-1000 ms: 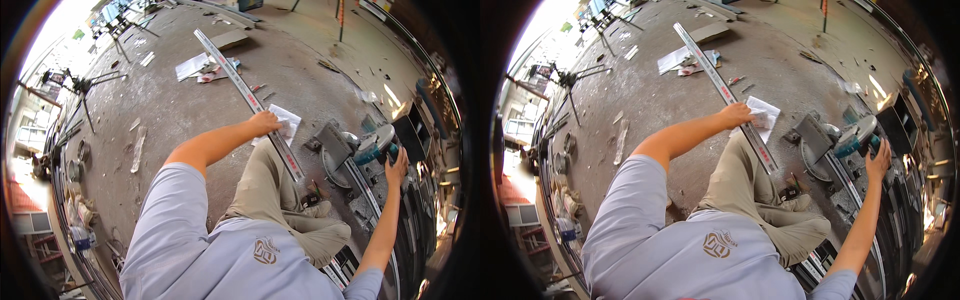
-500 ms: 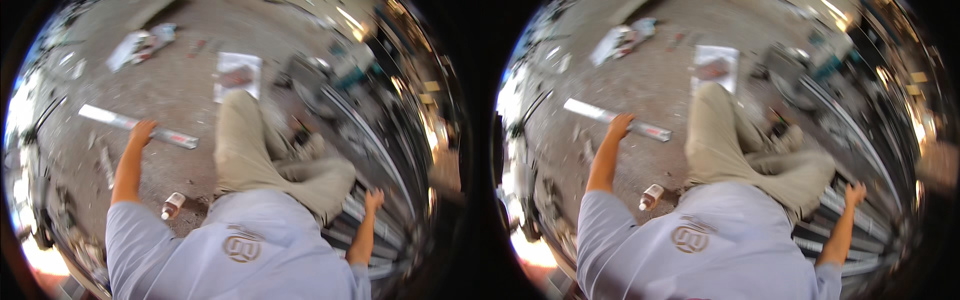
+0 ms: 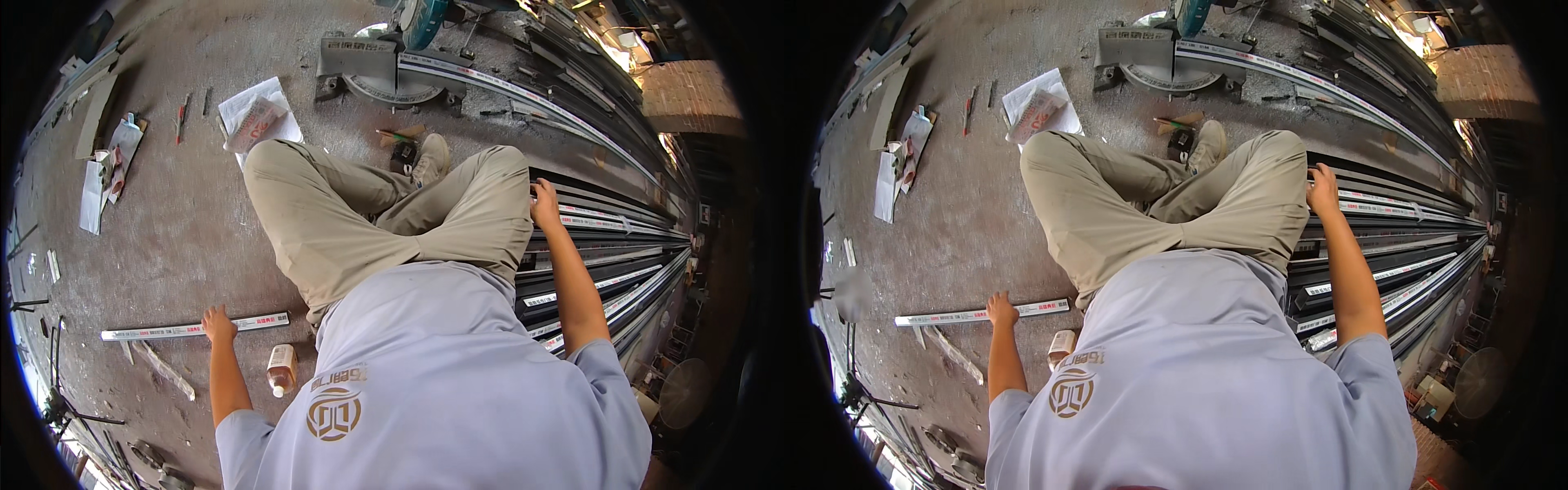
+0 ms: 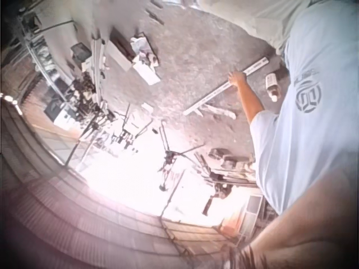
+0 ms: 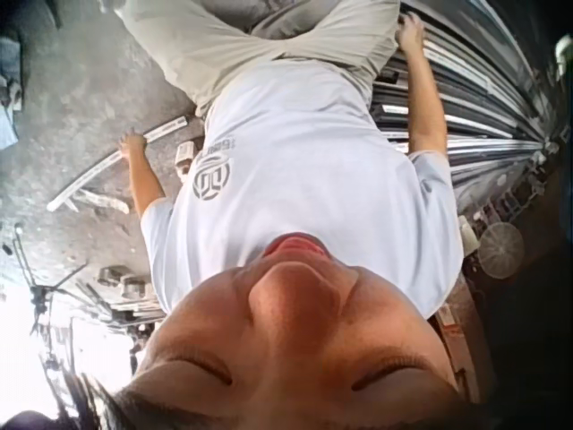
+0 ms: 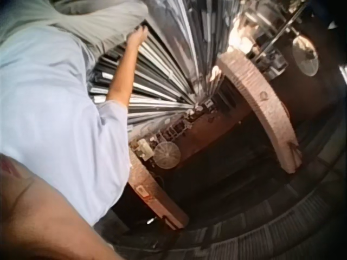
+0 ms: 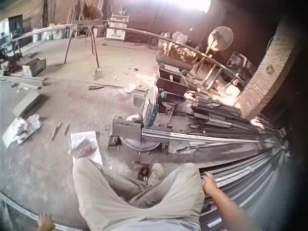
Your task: The person measures and marks metal profiles with a tape measure and marker, then uses a miter saw to cut them to length. The person handles the profiles one at a time, aligns them on the saw, and cuts them.
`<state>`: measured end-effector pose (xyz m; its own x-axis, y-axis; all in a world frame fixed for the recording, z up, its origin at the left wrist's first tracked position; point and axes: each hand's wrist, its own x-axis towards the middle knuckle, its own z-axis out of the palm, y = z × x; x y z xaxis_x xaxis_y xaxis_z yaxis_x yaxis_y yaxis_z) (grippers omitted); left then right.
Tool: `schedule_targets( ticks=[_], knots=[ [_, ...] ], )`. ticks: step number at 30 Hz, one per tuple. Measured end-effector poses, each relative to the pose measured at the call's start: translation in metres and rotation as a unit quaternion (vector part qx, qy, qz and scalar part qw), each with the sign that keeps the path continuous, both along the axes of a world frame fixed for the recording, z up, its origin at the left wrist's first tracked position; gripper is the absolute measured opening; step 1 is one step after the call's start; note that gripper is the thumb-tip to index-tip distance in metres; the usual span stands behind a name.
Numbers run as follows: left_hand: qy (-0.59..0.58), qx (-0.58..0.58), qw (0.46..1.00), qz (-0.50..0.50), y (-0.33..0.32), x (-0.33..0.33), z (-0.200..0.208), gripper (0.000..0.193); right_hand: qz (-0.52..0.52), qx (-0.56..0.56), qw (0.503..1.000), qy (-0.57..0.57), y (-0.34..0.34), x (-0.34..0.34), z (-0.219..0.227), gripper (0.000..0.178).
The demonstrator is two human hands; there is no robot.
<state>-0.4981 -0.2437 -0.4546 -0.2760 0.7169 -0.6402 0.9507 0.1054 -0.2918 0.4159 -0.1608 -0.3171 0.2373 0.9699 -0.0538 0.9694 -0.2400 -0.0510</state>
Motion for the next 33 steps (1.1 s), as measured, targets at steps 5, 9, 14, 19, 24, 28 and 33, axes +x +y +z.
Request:
schedule_targets(
  ticks=[5, 9, 14, 19, 24, 28, 33],
  knots=[
    [-0.232, 0.302, 0.916, 0.126, 0.063, 0.056, -0.001, 0.053, -0.018, 0.059, 0.994, 0.09, 0.007, -0.004, -0.005, 0.032],
    [-0.435, 0.393, 0.786, 0.2, 0.115, 0.146, 0.062, 0.058, -0.103, 0.076, 0.969, 0.21, 0.016, -0.031, 0.012, 0.033],
    [-0.577, 0.367, 0.719, 0.126, 0.12, 0.261, 0.186, 0.073, -0.196, 0.147, 0.857, 0.453, 0.016, -0.064, 0.038, 0.045],
    [-0.483, 0.429, 0.761, -0.058, 0.093, 0.31, 0.217, 0.08, -0.165, 0.167, 0.781, 0.579, -0.001, -0.087, 0.09, 0.045],
    [-0.54, 0.405, 0.733, -0.084, 0.095, 0.315, 0.222, 0.078, -0.166, 0.166, 0.729, 0.643, -0.024, -0.109, 0.157, 0.043],
    [-0.563, 0.399, 0.715, -0.111, 0.1, 0.328, 0.228, 0.075, -0.226, 0.238, 0.746, 0.579, -0.038, -0.105, 0.179, 0.046],
    [-0.572, 0.391, 0.713, -0.104, 0.099, 0.323, 0.226, 0.077, -0.227, 0.278, 0.775, 0.52, -0.051, -0.118, 0.17, 0.05]
  ],
)
